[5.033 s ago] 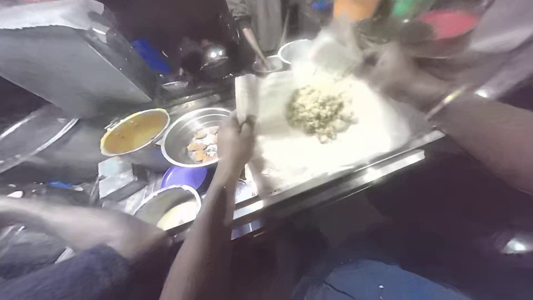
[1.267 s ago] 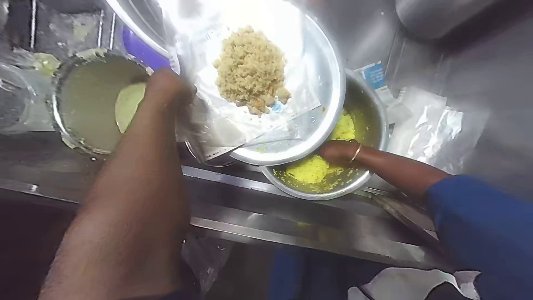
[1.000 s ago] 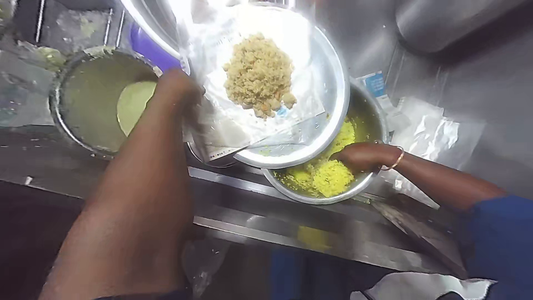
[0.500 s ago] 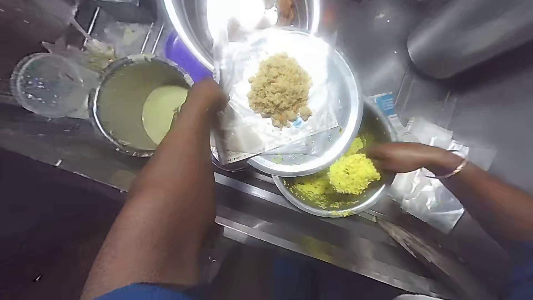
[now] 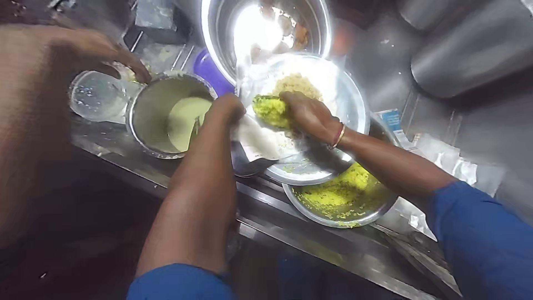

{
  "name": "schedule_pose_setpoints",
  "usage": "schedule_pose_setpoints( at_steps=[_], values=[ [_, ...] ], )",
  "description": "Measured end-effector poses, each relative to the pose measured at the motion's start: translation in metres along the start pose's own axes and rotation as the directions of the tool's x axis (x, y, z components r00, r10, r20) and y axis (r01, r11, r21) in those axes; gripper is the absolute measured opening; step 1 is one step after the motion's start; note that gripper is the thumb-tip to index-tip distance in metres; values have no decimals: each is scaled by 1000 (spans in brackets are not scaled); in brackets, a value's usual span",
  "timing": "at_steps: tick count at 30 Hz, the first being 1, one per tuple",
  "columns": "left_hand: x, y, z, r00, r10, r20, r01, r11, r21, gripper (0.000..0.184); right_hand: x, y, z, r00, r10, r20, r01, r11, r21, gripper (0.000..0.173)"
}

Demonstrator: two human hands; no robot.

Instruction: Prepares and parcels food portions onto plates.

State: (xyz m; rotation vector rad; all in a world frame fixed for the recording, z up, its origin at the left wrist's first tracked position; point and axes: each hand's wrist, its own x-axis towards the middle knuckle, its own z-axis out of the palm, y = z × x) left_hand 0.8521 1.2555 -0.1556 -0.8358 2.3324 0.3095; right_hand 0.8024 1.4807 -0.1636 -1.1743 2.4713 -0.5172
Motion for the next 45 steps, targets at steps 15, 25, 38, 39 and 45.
schedule_pose_setpoints(
  at_steps=[15, 25, 38, 39, 45],
  values=[
    [-6, 3, 5, 997, -70, 16, 71, 997, -30, 42, -213, 134, -52, 650, 377, 660, -361, 917, -168, 49],
    [1, 3, 6, 996, -85, -12, 85, 996, -3, 46, -161, 105, 136, 816, 112, 568, -162, 986, 39, 50],
    [7, 5, 7, 998, -55, 2, 55, 998, 26, 40, -203, 126, -11, 519, 202, 830, -211, 972, -105, 29],
    [7, 6, 6, 999, -54, 1, 54, 998, 17, 40, -203, 127, -24, 540, 191, 820, -233, 970, -72, 28],
    [-12, 11, 0, 999, -40, -1, 40, 997, 58, 39, -165, 92, -84, 641, 141, 755, -359, 924, 132, 23]
  ],
)
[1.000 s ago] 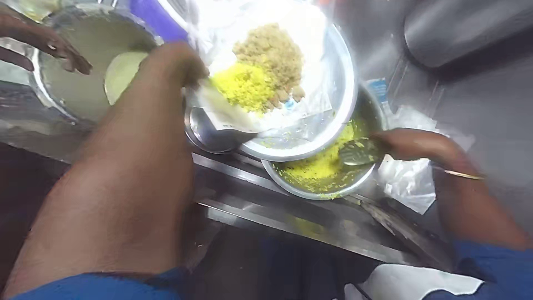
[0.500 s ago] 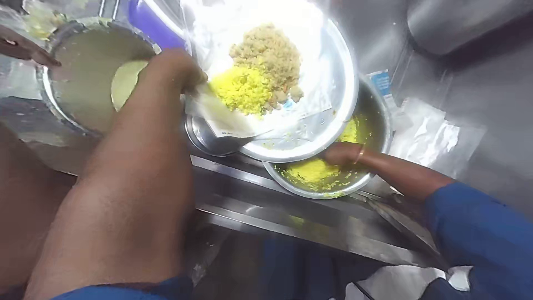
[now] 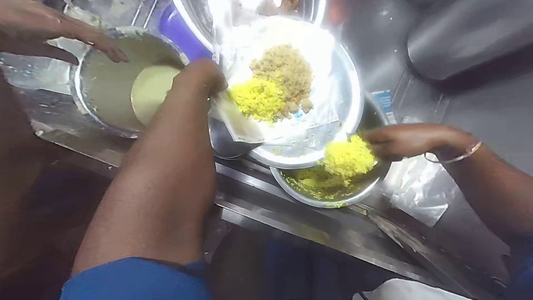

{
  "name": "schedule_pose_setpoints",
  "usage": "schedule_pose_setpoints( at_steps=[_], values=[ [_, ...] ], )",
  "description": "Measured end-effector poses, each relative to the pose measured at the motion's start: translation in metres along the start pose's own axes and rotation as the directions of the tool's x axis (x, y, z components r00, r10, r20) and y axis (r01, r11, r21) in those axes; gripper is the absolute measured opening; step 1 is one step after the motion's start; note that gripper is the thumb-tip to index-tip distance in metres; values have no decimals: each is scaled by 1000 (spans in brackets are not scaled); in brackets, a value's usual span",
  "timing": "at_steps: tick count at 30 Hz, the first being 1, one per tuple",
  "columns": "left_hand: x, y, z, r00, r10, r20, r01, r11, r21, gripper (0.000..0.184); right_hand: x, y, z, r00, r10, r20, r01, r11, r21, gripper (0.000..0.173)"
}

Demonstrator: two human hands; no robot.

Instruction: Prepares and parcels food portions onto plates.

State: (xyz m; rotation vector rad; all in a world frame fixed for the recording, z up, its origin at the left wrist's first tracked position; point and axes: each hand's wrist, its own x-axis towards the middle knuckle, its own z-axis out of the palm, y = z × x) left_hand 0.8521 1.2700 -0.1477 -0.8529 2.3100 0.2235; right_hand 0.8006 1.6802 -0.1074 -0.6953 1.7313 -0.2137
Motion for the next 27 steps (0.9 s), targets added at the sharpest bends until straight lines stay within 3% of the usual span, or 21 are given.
schedule_pose_setpoints(
  at_steps=[3, 6, 8, 10, 12, 13, 14, 15, 16, 18, 20, 23, 25, 27],
  values=[
    [-2, 3, -1, 1000, 7, 10, -8, 1000, 18, 39, 20, -50, -22, 998, -60, -31, 62, 997, 54, 22],
    [1, 2, 0, 1000, 6, 2, -6, 1000, -4, 39, 61, -95, -24, 956, -177, -235, 167, 984, -62, 33],
    [1, 0, -1, 1000, -3, -2, 2, 1000, -16, 39, 97, -116, -15, 855, -287, -433, 195, 950, -245, 36],
    [-1, -1, -1, 1000, 3, -2, -3, 1000, -28, 38, 131, -119, -3, 676, -399, -620, 174, 904, -391, 42],
    [1, -1, 1, 1000, 16, 5, -16, 1000, -23, 36, 142, -111, 0, 525, -444, -726, 186, 892, -411, 52],
    [1, -1, 0, 1000, 23, 6, -23, 1000, -13, 34, 132, -103, -2, 498, -421, -758, 226, 907, -355, 55],
    [1, 0, 0, 1000, 27, 7, -27, 1000, 4, 31, 115, -92, -5, 498, -375, -782, 258, 925, -279, 49],
    [1, 0, 1, 999, 31, 11, -32, 999, 18, 28, 90, -78, -5, 560, -304, -771, 261, 948, -184, 42],
    [2, 1, 3, 999, 31, 20, -32, 999, 29, 26, 59, -61, -6, 668, -211, -713, 217, 972, -84, 38],
    [6, 1, 2, 999, 26, 23, -27, 999, 41, 26, 1, -17, -8, 854, -64, -516, 72, 997, -3, 32],
    [8, 0, 4, 1000, 11, 24, -12, 999, 49, 28, -25, 29, 0, 961, 88, -262, -102, 994, -42, 28],
    [9, -1, 8, 999, 25, 32, -28, 997, 71, 33, -11, 65, 38, 962, 262, -82, -273, 936, -222, 33],
    [15, 0, 12, 997, 50, 56, -55, 993, 107, 35, 9, 69, 62, 954, 277, -112, -297, 917, -265, 39],
    [20, -1, 18, 992, 93, 80, -103, 986, 134, 33, 16, 61, 64, 955, 237, -180, -271, 943, -195, 38]
  ],
)
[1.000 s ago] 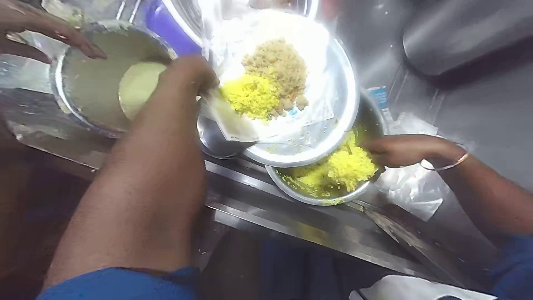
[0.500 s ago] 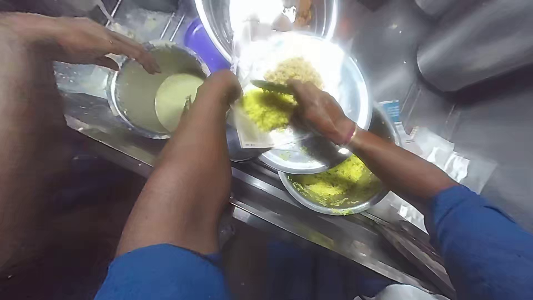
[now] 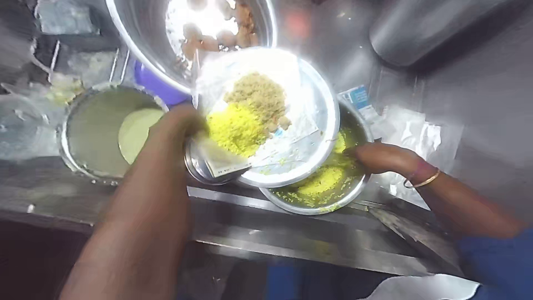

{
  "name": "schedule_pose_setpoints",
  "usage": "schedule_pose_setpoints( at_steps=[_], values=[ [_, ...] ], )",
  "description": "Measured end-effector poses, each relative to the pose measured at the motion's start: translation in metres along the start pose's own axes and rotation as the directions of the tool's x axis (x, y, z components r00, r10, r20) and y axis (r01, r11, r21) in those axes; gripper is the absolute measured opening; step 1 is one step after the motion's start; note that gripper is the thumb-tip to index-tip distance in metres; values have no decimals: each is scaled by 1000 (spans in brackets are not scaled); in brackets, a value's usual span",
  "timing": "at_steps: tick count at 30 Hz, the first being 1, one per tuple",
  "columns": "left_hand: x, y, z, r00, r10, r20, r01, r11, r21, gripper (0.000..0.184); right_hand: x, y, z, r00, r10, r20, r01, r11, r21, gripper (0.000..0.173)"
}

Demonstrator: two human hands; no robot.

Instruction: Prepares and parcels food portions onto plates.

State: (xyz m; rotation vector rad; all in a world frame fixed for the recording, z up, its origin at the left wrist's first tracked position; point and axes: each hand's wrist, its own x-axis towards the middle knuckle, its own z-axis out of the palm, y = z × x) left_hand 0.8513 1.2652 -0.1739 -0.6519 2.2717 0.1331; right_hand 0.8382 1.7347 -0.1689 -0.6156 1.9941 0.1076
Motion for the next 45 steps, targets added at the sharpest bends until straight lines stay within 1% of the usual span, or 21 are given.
schedule_pose_setpoints(
  at_steps=[2, 4, 6, 8, 9, 11, 13, 14, 17, 20, 23, 27, 30, 32, 34, 35, 36, 38, 40, 42, 45],
  values=[
    [0, 3, 3, 999, 34, 20, -35, 999, 33, 32, 4, 3, -10, 960, 4, -280, 42, 986, 159, 29],
    [0, 8, 8, 998, 33, 46, -36, 998, 53, 35, 22, 17, -23, 838, -21, -545, 185, 951, 247, 29],
    [1, 14, 13, 996, 23, 83, -31, 995, 97, 34, 42, 25, -35, 742, -11, -670, 247, 934, 259, 37],
    [-5, 21, 17, 992, 33, 122, -50, 990, 136, 30, 57, 27, -47, 659, 60, -749, 227, 935, 274, 51],
    [-8, 19, 25, 990, 55, 128, -72, 989, 133, 28, 62, 28, -49, 653, 108, -750, 208, 926, 315, 58],
    [-18, 23, 35, 982, 103, 161, -127, 982, 143, 25, 65, 33, -57, 725, 166, -668, 174, 895, 412, 66],
    [-31, 32, 40, 966, 134, 222, -175, 968, 177, 25, 64, 40, -55, 804, 156, -574, 159, 873, 461, 58],
    [-36, 41, 38, 958, 116, 262, -177, 958, 226, 27, 63, 46, -52, 819, 142, -556, 157, 877, 454, 54],
    [-41, 54, 50, 962, 71, 264, -141, 956, 256, 30, 55, 62, -34, 810, 176, -559, 113, 889, 443, 52],
    [-46, 62, 53, 965, 128, 230, -176, 963, 204, 28, 47, 75, -21, 786, 228, -575, 98, 871, 481, 55],
    [-64, 78, 51, 948, 157, 276, -212, 960, 183, 30, 33, 84, -13, 837, 264, -479, 44, 840, 540, 54],
    [-75, 96, 61, 902, 177, 393, -302, 910, 284, 27, 4, 96, 7, 911, 288, -294, -65, 806, 589, 58],
    [-78, 107, 66, 901, 142, 411, -279, 913, 296, 25, -11, 99, 23, 898, 275, -343, -52, 841, 538, 55],
    [-79, 105, 66, 897, 166, 410, -285, 926, 247, 27, -17, 90, 21, 857, 252, -451, -28, 895, 446, 54],
    [-85, 100, 64, 872, 223, 436, -321, 933, 165, 33, -23, 72, 12, 808, 195, -556, 31, 928, 372, 42],
    [-95, 98, 63, 861, 216, 461, -304, 944, 125, 36, -25, 62, 14, 814, 168, -556, 49, 934, 354, 41],
    [-102, 96, 61, 864, 142, 483, -214, 972, 97, 42, -23, 53, 15, 843, 150, -517, 43, 938, 344, 47],
    [-115, 87, 62, 845, -32, 534, 13, 999, 39, 53, -17, 36, 23, 937, 144, -317, -24, 935, 353, 63],
    [-122, 78, 69, 805, -76, 589, 117, 993, -32, 55, -11, 25, 34, 974, 123, -188, -42, 922, 384, 63],
    [-123, 71, 82, 785, -51, 617, 102, 994, -47, 51, -6, 19, 43, 984, 114, -138, -55, 926, 375, 61],
    [-128, 82, 79, 771, -9, 636, 10, 1000, 2, 39, -6, 10, 46, 975, 107, -196, -49, 958, 281, 53]
  ],
)
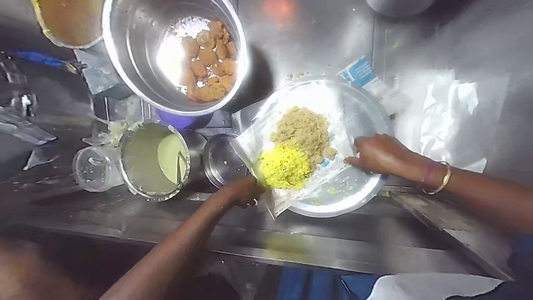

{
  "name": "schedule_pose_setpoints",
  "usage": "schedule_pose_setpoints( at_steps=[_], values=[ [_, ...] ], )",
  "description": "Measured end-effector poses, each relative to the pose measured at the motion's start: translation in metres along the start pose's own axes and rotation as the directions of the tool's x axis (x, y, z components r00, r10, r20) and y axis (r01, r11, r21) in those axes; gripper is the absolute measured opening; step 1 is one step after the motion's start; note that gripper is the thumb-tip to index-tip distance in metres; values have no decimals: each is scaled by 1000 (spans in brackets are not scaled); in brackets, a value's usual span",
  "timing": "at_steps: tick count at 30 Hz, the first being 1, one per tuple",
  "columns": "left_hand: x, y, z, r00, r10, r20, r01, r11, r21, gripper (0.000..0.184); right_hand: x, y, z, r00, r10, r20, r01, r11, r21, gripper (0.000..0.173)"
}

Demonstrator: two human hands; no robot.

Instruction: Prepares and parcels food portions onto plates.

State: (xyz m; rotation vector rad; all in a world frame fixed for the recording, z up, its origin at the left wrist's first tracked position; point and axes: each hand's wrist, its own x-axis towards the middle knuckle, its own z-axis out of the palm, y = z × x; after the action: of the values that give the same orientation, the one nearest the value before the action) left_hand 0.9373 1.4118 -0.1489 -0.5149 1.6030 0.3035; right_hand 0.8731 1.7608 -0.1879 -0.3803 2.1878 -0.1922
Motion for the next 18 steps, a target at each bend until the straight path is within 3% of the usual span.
schedule_pose_setpoints(
  at_steps=[3, 6, 9, 10, 12, 15, 18],
  values=[
    [-8, 5, -3, 995, 88, -37, -88, 996, -8, 32, -6, -14, 1, 997, -69, -27, 68, 997, -35, 32],
    [-20, 1, -1, 987, 131, -96, -152, 956, -252, 28, -5, -19, -7, 993, -119, -10, 117, 960, 255, 25],
    [-37, 3, -4, 971, 142, -192, -214, 872, -439, 25, 1, -18, -11, 986, -162, -33, 133, 664, 736, 26],
    [-42, 3, -5, 956, 170, -239, -266, 846, -462, 25, 3, -24, -11, 983, -174, -64, 154, 575, 804, 24],
    [-45, 5, -7, 917, 226, -329, -366, 805, -467, 23, 13, -44, -13, 963, -229, -140, 241, 509, 826, 22],
    [-44, 13, -2, 879, 308, -364, -461, 744, -483, 23, 37, -68, -13, 931, -346, -114, 319, 625, 712, 22],
    [-43, 16, 2, 876, 344, -339, -476, 735, -483, 22, 30, -57, -27, 916, -401, -16, 347, 771, 535, 19]
  ],
)
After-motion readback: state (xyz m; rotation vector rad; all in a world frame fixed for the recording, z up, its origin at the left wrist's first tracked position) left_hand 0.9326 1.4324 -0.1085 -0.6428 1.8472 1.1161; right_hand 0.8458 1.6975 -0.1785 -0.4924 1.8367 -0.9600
